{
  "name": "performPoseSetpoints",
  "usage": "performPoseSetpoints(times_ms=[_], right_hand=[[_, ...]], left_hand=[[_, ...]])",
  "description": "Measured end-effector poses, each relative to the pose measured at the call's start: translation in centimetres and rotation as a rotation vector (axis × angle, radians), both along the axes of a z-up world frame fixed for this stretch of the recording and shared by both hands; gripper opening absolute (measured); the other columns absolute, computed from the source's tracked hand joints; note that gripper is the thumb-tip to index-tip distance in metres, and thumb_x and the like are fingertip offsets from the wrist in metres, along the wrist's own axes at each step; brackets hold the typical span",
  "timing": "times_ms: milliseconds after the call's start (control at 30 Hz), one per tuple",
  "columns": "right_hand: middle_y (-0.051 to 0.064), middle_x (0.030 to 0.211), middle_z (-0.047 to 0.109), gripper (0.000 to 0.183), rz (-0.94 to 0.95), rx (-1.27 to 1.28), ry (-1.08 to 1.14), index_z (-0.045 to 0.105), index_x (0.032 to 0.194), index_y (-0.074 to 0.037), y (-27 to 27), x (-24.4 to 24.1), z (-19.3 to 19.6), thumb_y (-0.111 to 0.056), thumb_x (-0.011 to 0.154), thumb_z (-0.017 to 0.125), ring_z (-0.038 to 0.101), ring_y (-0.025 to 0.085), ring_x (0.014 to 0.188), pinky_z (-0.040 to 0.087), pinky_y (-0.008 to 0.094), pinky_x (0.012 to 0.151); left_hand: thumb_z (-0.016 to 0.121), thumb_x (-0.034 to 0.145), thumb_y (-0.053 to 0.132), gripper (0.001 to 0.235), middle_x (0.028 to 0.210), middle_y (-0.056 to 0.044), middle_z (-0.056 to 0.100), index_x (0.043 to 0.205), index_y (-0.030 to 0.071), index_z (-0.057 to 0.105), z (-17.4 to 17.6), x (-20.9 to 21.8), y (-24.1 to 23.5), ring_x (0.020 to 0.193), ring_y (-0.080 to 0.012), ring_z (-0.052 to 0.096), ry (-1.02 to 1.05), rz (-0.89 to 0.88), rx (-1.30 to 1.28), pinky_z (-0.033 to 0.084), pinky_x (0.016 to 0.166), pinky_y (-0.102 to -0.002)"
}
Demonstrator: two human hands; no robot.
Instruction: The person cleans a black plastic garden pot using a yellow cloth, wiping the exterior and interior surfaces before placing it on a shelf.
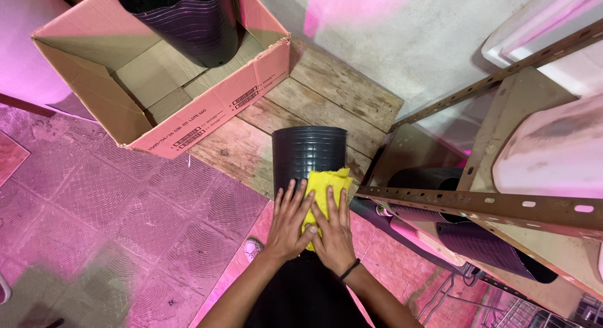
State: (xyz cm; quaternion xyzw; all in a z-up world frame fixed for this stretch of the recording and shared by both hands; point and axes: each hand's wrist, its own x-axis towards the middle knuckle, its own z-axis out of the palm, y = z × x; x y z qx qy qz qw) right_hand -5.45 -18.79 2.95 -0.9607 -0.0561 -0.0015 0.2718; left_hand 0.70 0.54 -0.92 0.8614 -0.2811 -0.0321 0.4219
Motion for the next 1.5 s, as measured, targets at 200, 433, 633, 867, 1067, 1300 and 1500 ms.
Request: performPoseSetpoints(times_ms=[200, 433, 633, 867, 1067, 1300, 1500], right_hand=[[0.015, 0.203, 0.026, 0.068, 0.215, -0.097, 0.012, 0.057, 0.184, -0.037, -2.0, 1.0, -0.9, -0.053, 0.118, 0.068, 0.008, 0.067, 0.181, 0.023, 0.083, 0.137], [0.022, 0.206, 0.0, 0.081, -0.139, 0.275, 0.353, 0.019, 0.2, -0.03, -2.8, 12.0, -0.6, -0.062, 0.128, 0.037, 0.001, 0.067, 0.181, 0.023, 0.096, 0.133], [0.013, 0.204, 0.023, 0.065, 0.37, -0.077, 0.034, 0.053, 0.187, -0.04, 1.5, 2.2, 1.1, -0.057, 0.124, 0.055, 0.006, 0.06, 0.183, 0.014, 0.08, 0.139], [0.018, 0.207, -0.001, 0.074, -0.027, 0.269, 0.314, 0.029, 0.199, -0.037, -1.2, 13.0, -4.7, -0.059, 0.13, 0.045, -0.005, 0.068, 0.181, 0.014, 0.087, 0.141], [0.015, 0.205, 0.014, 0.065, 0.39, -0.021, 0.151, 0.046, 0.19, -0.04, 3.5, 5.2, 1.7, -0.057, 0.127, 0.045, -0.005, 0.062, 0.183, 0.01, 0.081, 0.139], [0.017, 0.208, -0.003, 0.076, -0.068, 0.346, 0.46, 0.023, 0.2, -0.035, 1.3, 14.7, -3.0, -0.059, 0.13, 0.039, -0.006, 0.059, 0.184, 0.012, 0.082, 0.145], [0.016, 0.207, 0.006, 0.067, 0.277, 0.149, 0.296, 0.043, 0.192, -0.033, 4.8, 7.3, 1.8, -0.053, 0.128, 0.047, -0.008, 0.061, 0.183, 0.015, 0.078, 0.143]], left_hand=[[0.04, 0.111, 0.091, 0.114, 0.202, -0.026, 0.027, 0.19, 0.009, 0.039, 0.2, 1.4, 1.0, 0.186, -0.0576, 0.013, 0.001, 0.03, -0.012, 0.011, 0.146, -0.073], [0.049, 0.098, 0.103, 0.127, 0.202, -0.022, 0.03, 0.19, 0.016, 0.044, -1.1, 2.1, 3.1, 0.185, -0.0585, 0.014, 0.002, 0.103, 0.031, 0.018, 0.143, -0.079], [0.055, 0.084, 0.111, 0.141, 0.202, -0.022, 0.03, 0.188, 0.016, 0.046, -1.8, 1.8, 7.0, 0.186, -0.0556, 0.016, 0.06, 0.136, 0.052, 0.018, 0.141, -0.084], [0.064, 0.086, 0.105, 0.139, 0.204, -0.022, 0.023, 0.193, 0.021, 0.036, -2.6, 1.9, 7.8, 0.187, -0.0543, 0.012, 0.099, 0.153, 0.047, 0.018, 0.139, -0.088], [0.053, 0.092, 0.107, 0.134, 0.205, -0.022, 0.022, 0.192, 0.02, 0.037, -3.3, 1.0, 11.1, 0.188, -0.0509, 0.015, 0.125, 0.208, 0.065, 0.018, 0.14, -0.085], [0.043, 0.096, 0.107, 0.133, 0.205, -0.023, 0.019, 0.195, 0.018, 0.03, -3.8, 0.6, 11.9, 0.188, -0.0497, 0.014, 0.133, 0.256, 0.051, 0.018, 0.14, -0.084], [0.04, 0.097, 0.106, 0.133, 0.205, -0.021, 0.021, 0.196, 0.017, 0.027, -5.2, -2.1, 15.2, 0.187, -0.0495, 0.015, 0.142, 0.301, 0.093, 0.019, 0.141, -0.081]])
